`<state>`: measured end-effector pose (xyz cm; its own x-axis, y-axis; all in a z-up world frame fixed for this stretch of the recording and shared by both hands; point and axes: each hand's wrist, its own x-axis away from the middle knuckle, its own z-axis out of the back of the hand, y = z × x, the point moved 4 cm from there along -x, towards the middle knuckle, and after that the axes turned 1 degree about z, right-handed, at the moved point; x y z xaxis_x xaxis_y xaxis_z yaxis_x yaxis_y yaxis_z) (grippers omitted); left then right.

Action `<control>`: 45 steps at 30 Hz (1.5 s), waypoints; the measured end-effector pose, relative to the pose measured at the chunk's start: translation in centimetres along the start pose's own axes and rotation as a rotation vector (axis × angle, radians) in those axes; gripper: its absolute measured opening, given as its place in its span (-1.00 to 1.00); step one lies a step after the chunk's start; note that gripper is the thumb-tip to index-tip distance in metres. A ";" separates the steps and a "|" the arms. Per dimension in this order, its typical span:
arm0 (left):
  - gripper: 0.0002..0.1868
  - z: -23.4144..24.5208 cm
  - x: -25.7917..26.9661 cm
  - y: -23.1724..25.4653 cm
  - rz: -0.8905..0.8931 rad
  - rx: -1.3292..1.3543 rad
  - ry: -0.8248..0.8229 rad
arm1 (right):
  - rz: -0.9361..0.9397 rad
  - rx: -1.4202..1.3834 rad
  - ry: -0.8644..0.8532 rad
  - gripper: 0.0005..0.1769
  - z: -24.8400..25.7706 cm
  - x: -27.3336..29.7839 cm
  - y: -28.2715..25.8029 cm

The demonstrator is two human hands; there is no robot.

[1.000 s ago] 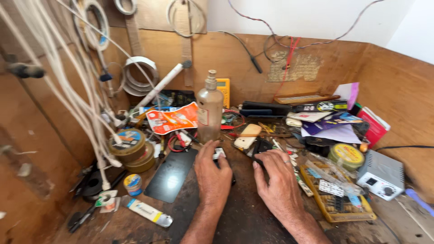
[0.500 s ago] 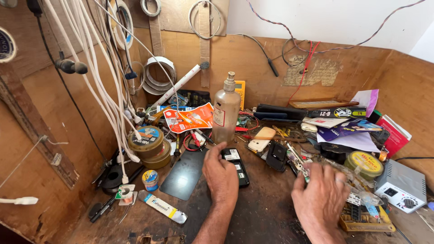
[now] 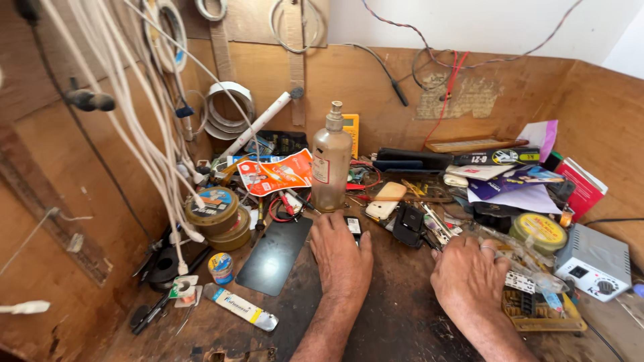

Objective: The person uses a small screwdriver to unscrew the back cover of a black mobile phone. They remove the cover to expose the internal components, then use a metal tool to pry and adjust parts inside the device.

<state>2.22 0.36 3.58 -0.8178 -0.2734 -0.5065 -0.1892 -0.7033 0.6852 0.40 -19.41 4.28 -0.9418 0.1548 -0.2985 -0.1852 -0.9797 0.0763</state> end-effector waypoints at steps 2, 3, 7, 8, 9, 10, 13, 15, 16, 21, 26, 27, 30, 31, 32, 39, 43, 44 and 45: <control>-0.32 -0.2 -0.1 -0.1 0.018 -0.006 -0.013 | -0.004 0.014 0.006 -0.53 -0.2 -0.4 0.6; -0.32 -0.3 -0.1 -0.3 0.028 -0.009 -0.019 | -0.004 0.022 0.010 -0.51 -0.4 -0.6 0.9; -0.27 -0.6 -0.1 -0.4 -0.003 -0.024 -0.007 | -0.023 -0.248 -0.021 -0.75 -1.1 -1.6 3.6; -0.26 -0.6 -0.1 -0.4 0.012 -0.034 -0.033 | 0.005 -0.322 0.053 -0.76 -0.7 -2.0 4.1; -0.25 -0.7 -0.3 -0.4 0.026 -0.044 -0.059 | 0.031 -0.396 0.128 -0.75 -0.4 -2.3 4.4; -0.25 -0.7 -0.5 -0.2 0.024 -0.056 -0.069 | -0.073 -0.506 0.083 -0.75 -0.6 -2.6 4.8; -0.25 -0.7 -1.2 -0.1 0.031 -0.100 -0.107 | -0.127 -0.832 0.064 -0.73 -0.6 -2.9 3.1; -0.28 -0.9 -1.6 -0.1 0.048 -0.138 -0.147 | 0.190 -1.041 0.227 -0.69 0.6 -2.4 0.1; -0.28 -0.8 -2.0 0.0 0.025 -0.135 -0.144 | 0.140 -0.996 0.090 -0.68 0.1 -2.1 -1.4; -0.38 -0.5 -2.8 -0.5 -0.080 -0.088 -0.081 | 0.079 -0.695 -0.021 -0.64 0.1 -2.2 -5.3; -0.40 -0.6 -3.1 -1.0 -0.036 -0.011 -0.080 | 0.018 -0.794 0.144 -0.73 0.0 -4.4 -5.1; -0.40 -0.5 -3.0 -1.0 -0.034 0.006 -0.066 | 0.034 -0.784 0.168 -0.73 -0.3 -4.3 -5.2; -0.41 -0.4 -3.0 -0.8 -0.102 0.022 -0.019 | 0.058 -0.774 0.244 -0.75 -0.7 -5.2 -5.1; -0.41 -0.9 -3.3 -1.2 -0.076 0.036 -0.036 | 0.055 -0.792 0.258 -0.75 -1.1 -5.3 -4.9; -0.40 -1.6 -2.8 -2.1 -0.035 0.048 -0.065 | 0.048 -0.805 0.254 -0.75 -2.0 -4.9 -4.7; -0.15 -6.3 -2.6 -6.0 -0.022 0.008 -0.151 | -0.127 -0.868 0.189 -0.74 -7.4 -4.6 -4.2; -0.12 -6.3 -3.9 -6.0 -0.045 0.008 -0.122 | -0.061 -0.883 0.232 -0.70 -6.6 -6.0 -4.8; -0.15 -5.9 -3.2 -5.7 -0.081 0.023 -0.097 | 0.002 -0.852 0.257 -0.68 -6.0 -5.1 -4.5; -0.18 -5.3 -2.4 -5.3 -0.118 0.037 -0.073 | -0.023 -0.848 0.199 -0.68 -5.7 -4.3 -4.3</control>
<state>8.10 1.26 -1.59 -0.8258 -0.1413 -0.5460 -0.3051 -0.7023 0.6432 6.86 -16.55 -0.20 -0.8590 0.2280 -0.4583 0.1429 -0.7530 -0.6424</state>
